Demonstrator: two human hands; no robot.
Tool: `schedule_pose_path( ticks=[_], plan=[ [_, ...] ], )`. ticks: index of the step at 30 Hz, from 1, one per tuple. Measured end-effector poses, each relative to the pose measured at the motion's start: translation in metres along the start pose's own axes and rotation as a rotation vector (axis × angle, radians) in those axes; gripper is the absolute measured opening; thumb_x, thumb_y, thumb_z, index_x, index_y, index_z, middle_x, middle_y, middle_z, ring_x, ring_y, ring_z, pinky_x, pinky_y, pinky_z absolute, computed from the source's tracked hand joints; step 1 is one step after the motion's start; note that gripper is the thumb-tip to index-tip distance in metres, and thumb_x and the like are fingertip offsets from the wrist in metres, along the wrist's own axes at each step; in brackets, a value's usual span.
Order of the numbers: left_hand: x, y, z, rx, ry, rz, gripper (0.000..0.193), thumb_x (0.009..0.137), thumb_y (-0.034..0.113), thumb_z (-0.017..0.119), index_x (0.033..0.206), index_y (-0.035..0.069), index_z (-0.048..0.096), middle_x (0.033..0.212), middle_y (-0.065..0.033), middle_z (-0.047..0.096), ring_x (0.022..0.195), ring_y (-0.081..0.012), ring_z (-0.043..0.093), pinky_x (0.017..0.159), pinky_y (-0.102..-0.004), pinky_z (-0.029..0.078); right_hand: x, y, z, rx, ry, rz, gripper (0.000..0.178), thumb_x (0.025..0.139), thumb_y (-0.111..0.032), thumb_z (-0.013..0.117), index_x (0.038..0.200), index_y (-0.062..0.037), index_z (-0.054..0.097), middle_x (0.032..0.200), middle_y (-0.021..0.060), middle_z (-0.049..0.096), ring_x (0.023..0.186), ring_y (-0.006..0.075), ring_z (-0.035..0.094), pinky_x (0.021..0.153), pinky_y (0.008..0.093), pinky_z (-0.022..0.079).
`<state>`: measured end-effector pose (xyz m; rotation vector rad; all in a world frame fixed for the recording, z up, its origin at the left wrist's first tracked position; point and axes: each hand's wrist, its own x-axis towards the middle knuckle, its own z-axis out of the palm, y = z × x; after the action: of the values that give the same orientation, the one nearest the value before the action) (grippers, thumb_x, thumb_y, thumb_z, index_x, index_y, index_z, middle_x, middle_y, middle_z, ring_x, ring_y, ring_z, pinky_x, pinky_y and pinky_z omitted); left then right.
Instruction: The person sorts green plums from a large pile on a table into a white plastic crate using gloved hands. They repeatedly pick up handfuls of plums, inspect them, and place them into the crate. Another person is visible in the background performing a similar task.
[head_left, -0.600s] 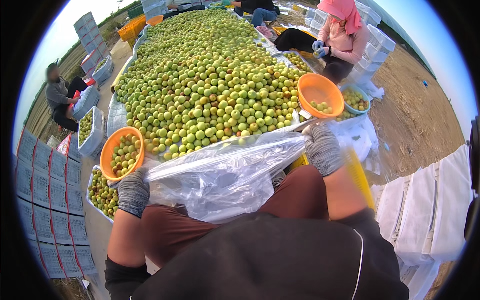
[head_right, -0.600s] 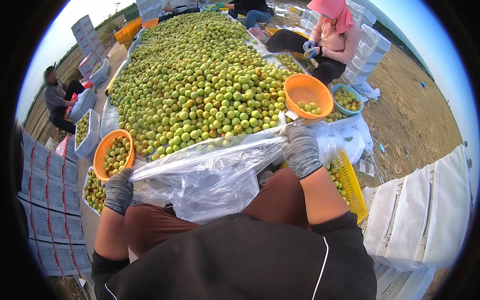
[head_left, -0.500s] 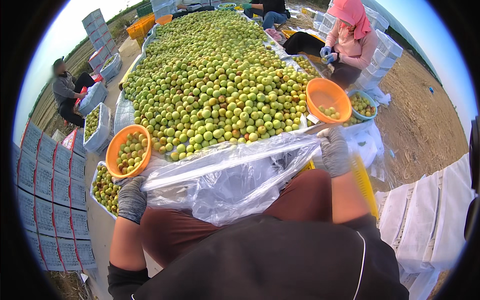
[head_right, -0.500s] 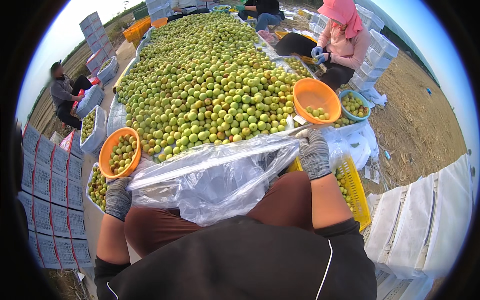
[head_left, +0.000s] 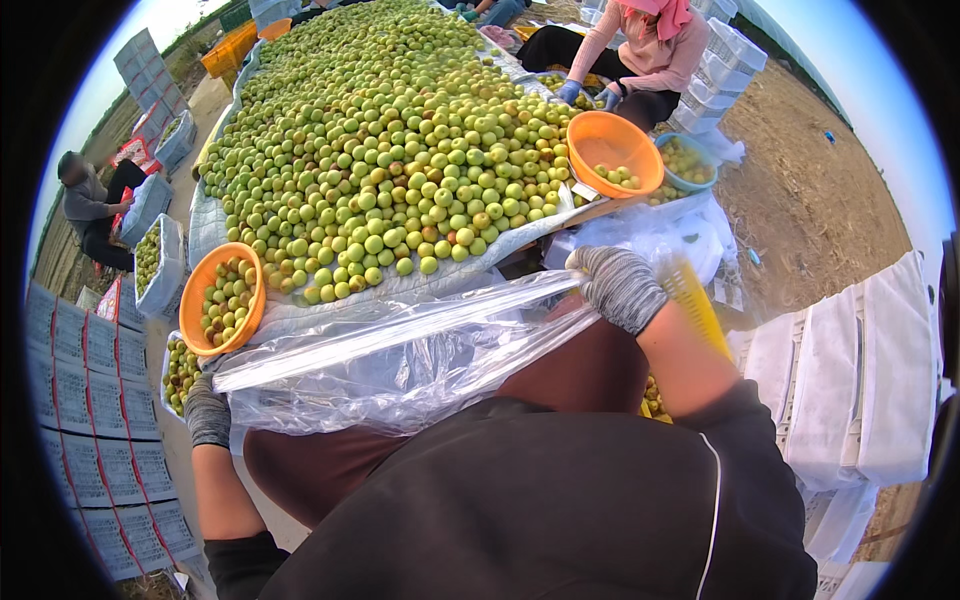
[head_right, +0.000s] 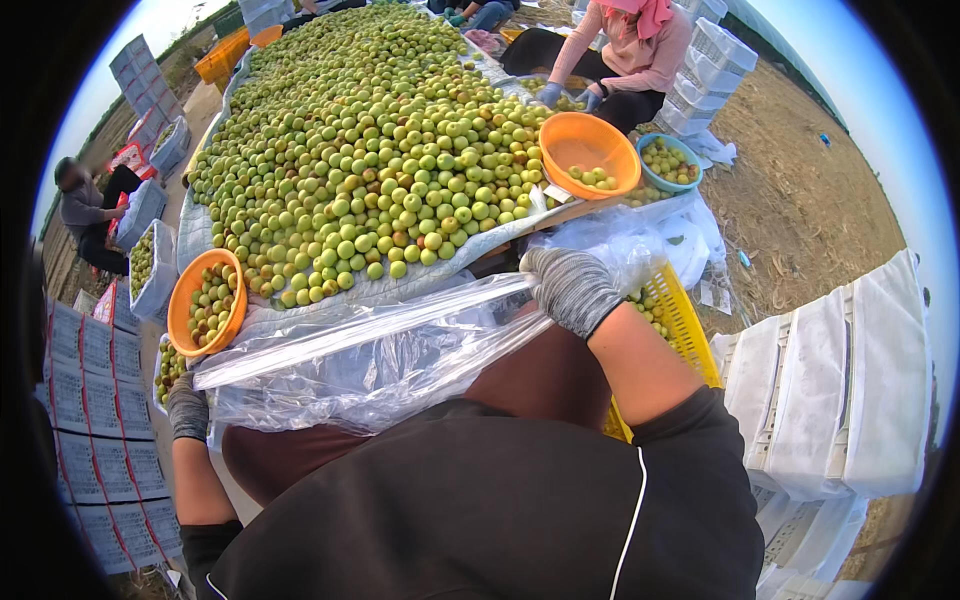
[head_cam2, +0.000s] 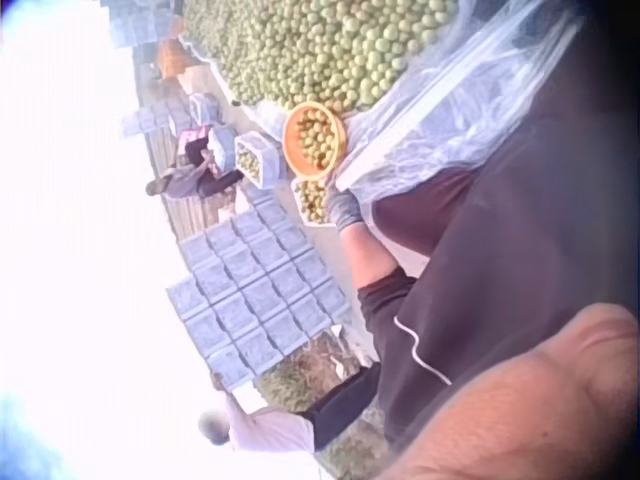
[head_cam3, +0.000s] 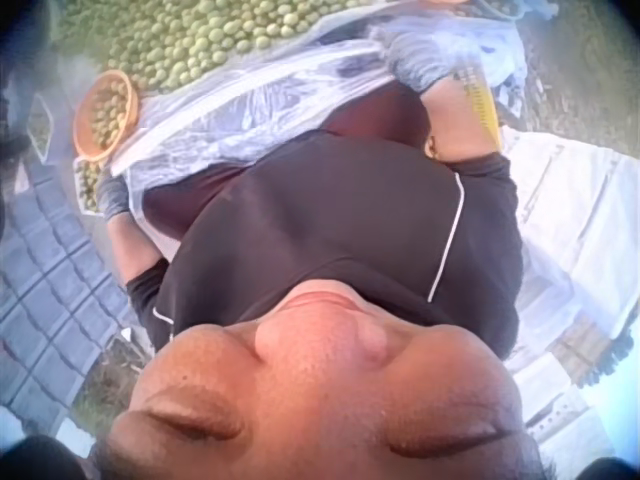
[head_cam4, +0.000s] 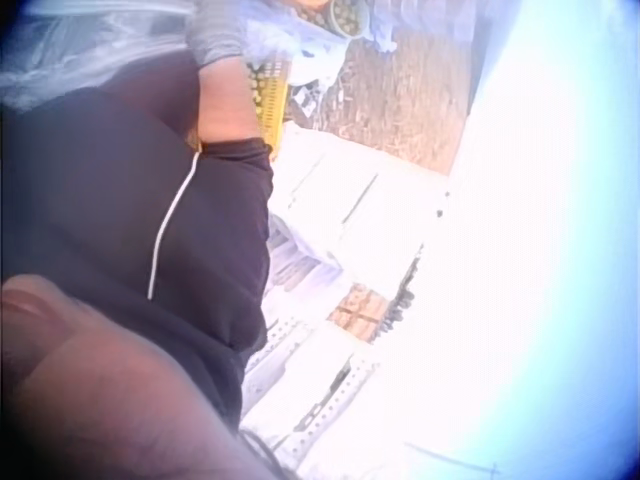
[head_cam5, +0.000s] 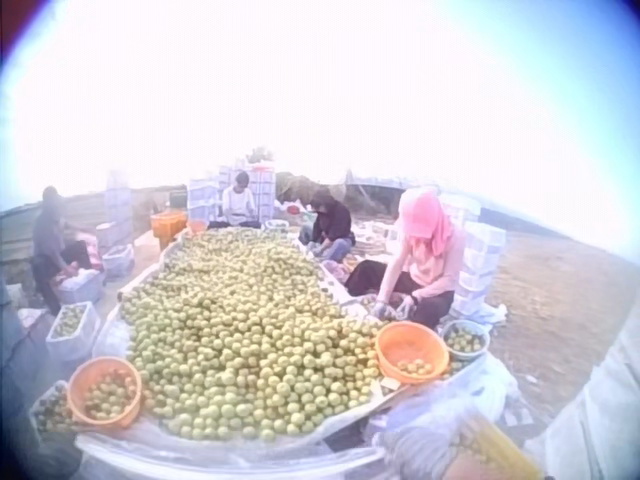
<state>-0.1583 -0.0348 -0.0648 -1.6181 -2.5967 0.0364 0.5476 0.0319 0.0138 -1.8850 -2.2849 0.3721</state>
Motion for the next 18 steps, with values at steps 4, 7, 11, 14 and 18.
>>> schedule_pose_path(
  ticks=[4, 7, 11, 14, 18],
  plan=[
    [0.006, -0.042, 0.019, -0.103, 0.022, -0.050, 0.031, 0.092, 0.015, 0.065, 0.122, 0.008, 0.070, 0.116, -0.0240, 0.071, 0.109, -0.0417, 0.068, 0.094, -0.0464, 0.052, 0.021, 0.095, 0.014, 0.038, 0.309, 0.293, 0.017, 0.091, -0.018, 0.072, 0.104, -0.0074, 0.072, 0.089, 0.0178, 0.074, 0.084, 0.0326, 0.070, 0.079, 0.0424, 0.054],
    [0.002, -0.053, 0.019, -0.116, 0.054, -0.052, 0.025, 0.093, 0.017, 0.065, 0.115, 0.007, 0.072, 0.111, -0.0233, 0.073, 0.104, -0.0406, 0.069, 0.092, -0.0449, 0.053, 0.058, 0.152, 0.045, -0.219, 0.123, 0.198, 0.017, 0.092, -0.025, 0.072, 0.102, -0.0104, 0.073, 0.091, 0.0137, 0.075, 0.085, 0.0304, 0.070, 0.079, 0.0430, 0.054],
    [0.019, -0.007, 0.003, -1.557, -0.335, -0.845, 0.032, 0.100, 0.040, 0.063, 0.116, 0.012, 0.063, 0.067, -0.0028, 0.061, 0.049, -0.0174, 0.054, 0.054, -0.0303, 0.056, 0.095, 0.138, 0.060, -0.755, 0.379, -0.165, 0.021, 0.096, -0.032, 0.065, 0.101, -0.0137, 0.073, 0.087, 0.0077, 0.073, 0.079, 0.0244, 0.069, 0.071, 0.0380, 0.055],
    [0.007, 0.042, 0.004, -1.474, -0.105, -0.331, 0.027, 0.101, 0.038, 0.054, 0.116, 0.015, 0.058, 0.092, -0.0022, 0.056, 0.072, -0.0141, 0.040, 0.067, -0.0299, 0.047, 0.127, 0.084, 0.065, -0.442, 0.386, -0.043, 0.034, 0.100, -0.040, 0.051, 0.117, -0.0156, 0.068, 0.113, 0.0074, 0.068, 0.099, 0.0240, 0.066, 0.083, 0.0384, 0.052],
    [0.033, 0.066, 0.020, -0.024, -0.003, 0.041, 0.057, 0.102, 0.052, 0.041, 0.144, 0.017, 0.058, 0.148, -0.0093, 0.059, 0.136, -0.0265, 0.054, 0.114, -0.0377, 0.042, 0.150, 0.035, 0.071, -0.328, 0.142, 0.105, 0.058, 0.101, -0.056, 0.037, 0.141, -0.0214, 0.061, 0.148, 0.0031, 0.058, 0.138, 0.0208, 0.054, 0.116, 0.0369, 0.040]
  ],
)
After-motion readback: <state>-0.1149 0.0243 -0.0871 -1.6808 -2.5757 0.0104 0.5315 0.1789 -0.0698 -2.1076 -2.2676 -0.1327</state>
